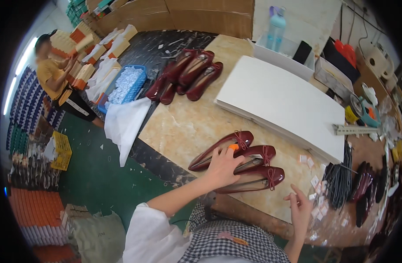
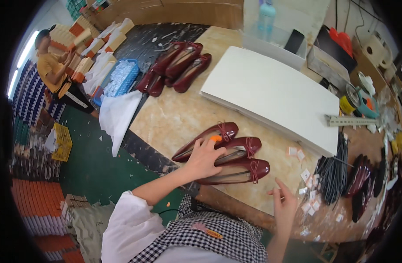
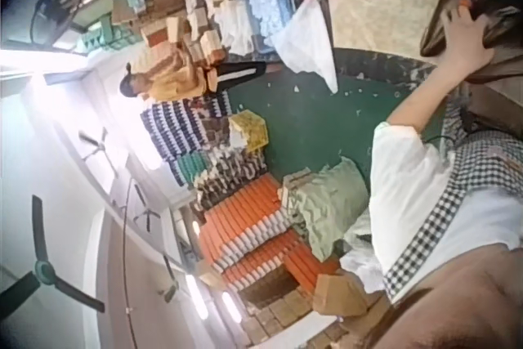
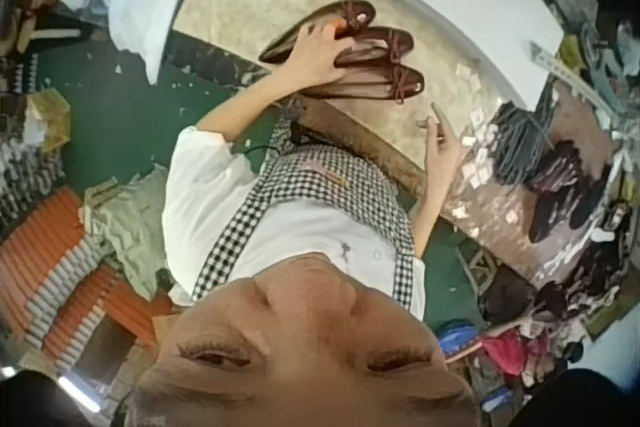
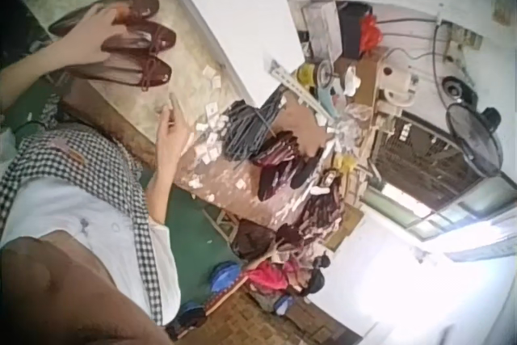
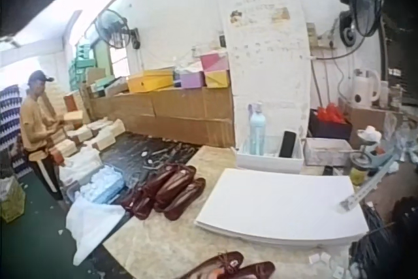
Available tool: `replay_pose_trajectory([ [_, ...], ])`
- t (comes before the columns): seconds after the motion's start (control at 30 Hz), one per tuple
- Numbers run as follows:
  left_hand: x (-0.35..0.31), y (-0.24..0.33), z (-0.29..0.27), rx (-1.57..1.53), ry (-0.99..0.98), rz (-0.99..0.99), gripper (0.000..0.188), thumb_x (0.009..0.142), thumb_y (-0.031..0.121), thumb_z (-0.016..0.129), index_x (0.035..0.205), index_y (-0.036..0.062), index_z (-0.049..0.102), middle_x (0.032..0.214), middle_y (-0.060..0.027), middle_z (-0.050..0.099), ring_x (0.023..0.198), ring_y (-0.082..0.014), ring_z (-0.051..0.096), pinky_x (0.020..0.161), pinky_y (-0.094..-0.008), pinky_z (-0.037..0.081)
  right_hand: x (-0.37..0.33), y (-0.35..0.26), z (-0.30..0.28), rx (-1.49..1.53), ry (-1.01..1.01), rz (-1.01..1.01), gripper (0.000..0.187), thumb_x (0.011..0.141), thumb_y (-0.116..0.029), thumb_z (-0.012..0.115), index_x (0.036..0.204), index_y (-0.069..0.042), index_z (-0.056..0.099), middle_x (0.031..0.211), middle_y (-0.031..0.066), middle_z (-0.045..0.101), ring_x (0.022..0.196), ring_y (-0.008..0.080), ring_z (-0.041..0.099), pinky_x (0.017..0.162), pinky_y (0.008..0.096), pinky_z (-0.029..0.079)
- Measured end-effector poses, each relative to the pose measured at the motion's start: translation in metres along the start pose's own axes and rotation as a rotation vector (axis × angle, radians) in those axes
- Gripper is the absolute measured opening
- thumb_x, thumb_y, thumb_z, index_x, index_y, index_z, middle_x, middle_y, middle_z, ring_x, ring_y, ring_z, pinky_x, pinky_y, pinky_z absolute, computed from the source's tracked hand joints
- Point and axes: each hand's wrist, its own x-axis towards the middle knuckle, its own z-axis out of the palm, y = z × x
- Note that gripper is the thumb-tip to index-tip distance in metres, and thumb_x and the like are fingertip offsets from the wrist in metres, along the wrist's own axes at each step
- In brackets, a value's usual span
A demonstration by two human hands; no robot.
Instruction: The person cleans maroon patent leather shoes using a white cloth and a small orange tool. They wipe the exterior and interior surfaces, then insert a metal rod into the shoe to adjust the shape. The person repeats this process for multiple pairs of shoes on the table.
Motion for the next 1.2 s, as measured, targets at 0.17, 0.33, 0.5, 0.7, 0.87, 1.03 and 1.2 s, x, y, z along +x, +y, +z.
replay_pose_trajectory([
  [0.17,0.010,-0.062,-0.083,-0.309,-0.044,-0.108,0.036,0.067,0.017,0.071,0.101,0.0100,0.062,0.106,-0.0165,0.058,0.100,-0.0338,0.056,0.089,-0.0411,0.045,0.002,0.025,-0.016,-0.057,0.061,-0.027,0.030,0.094,-0.009,0.055,0.121,0.000,0.063,0.074,0.0079,0.070,0.065,0.0074,0.058,0.055,0.0222,0.043],
  [0.33,0.109,-0.212,-0.181,-0.131,0.558,-0.355,0.032,0.070,0.014,0.069,0.101,0.0039,0.067,0.101,-0.0151,0.067,0.095,-0.0276,0.065,0.083,-0.0340,0.050,-0.014,0.044,-0.038,-0.096,0.201,0.065,0.028,0.091,-0.008,0.058,0.117,-0.004,0.066,0.073,0.0099,0.071,0.061,0.0117,0.063,0.056,0.0273,0.047],
  [0.5,0.131,-0.447,-0.225,-0.074,0.334,-0.463,0.038,0.086,0.026,0.064,0.116,0.0023,0.065,0.113,-0.0119,0.067,0.104,-0.0208,0.061,0.094,-0.0331,0.045,-0.018,0.042,-0.059,-0.245,0.257,0.057,0.025,0.089,-0.014,0.061,0.112,-0.007,0.068,0.072,0.0134,0.069,0.060,0.0227,0.066,0.058,0.0329,0.049],
  [0.7,0.157,-0.514,-0.222,-0.009,0.291,-0.569,0.038,0.095,0.027,0.057,0.122,0.0005,0.062,0.121,-0.0089,0.064,0.112,-0.0184,0.058,0.100,-0.0306,0.041,-0.021,0.091,-0.143,-0.185,0.369,0.133,0.029,0.089,-0.018,0.062,0.112,-0.002,0.067,0.076,0.0117,0.070,0.061,0.0184,0.064,0.060,0.0304,0.050],
  [0.87,0.155,-0.477,-0.253,-0.078,0.574,-0.423,0.038,0.097,0.027,0.055,0.122,-0.0003,0.061,0.121,-0.0076,0.063,0.112,-0.0176,0.058,0.101,-0.0298,0.040,0.053,0.224,-0.257,-0.583,0.717,0.389,0.084,0.078,-0.044,0.074,0.143,-0.004,0.039,0.119,0.0230,0.061,0.102,0.0321,0.064,0.085,0.0404,0.051],
  [1.03,0.147,-0.403,-0.249,-0.133,0.480,-0.241,0.035,0.099,0.027,0.053,0.120,-0.0008,0.062,0.119,-0.0078,0.064,0.111,-0.0168,0.057,0.100,-0.0288,0.040,0.123,0.273,-0.249,-0.473,0.846,0.639,0.124,0.058,-0.050,0.085,0.152,-0.012,0.015,0.141,0.0301,0.034,0.126,0.0482,0.040,0.103,0.0477,0.040],
  [1.2,0.140,-0.170,-0.183,-0.244,0.294,-0.054,0.028,0.097,0.020,0.055,0.112,-0.0018,0.063,0.117,-0.0114,0.063,0.113,-0.0201,0.055,0.102,-0.0325,0.038,0.111,0.250,-0.269,-0.423,1.012,0.493,0.102,0.056,-0.027,0.087,0.143,-0.010,0.036,0.126,0.0188,0.049,0.118,0.0402,0.044,0.097,0.0479,0.044],
])
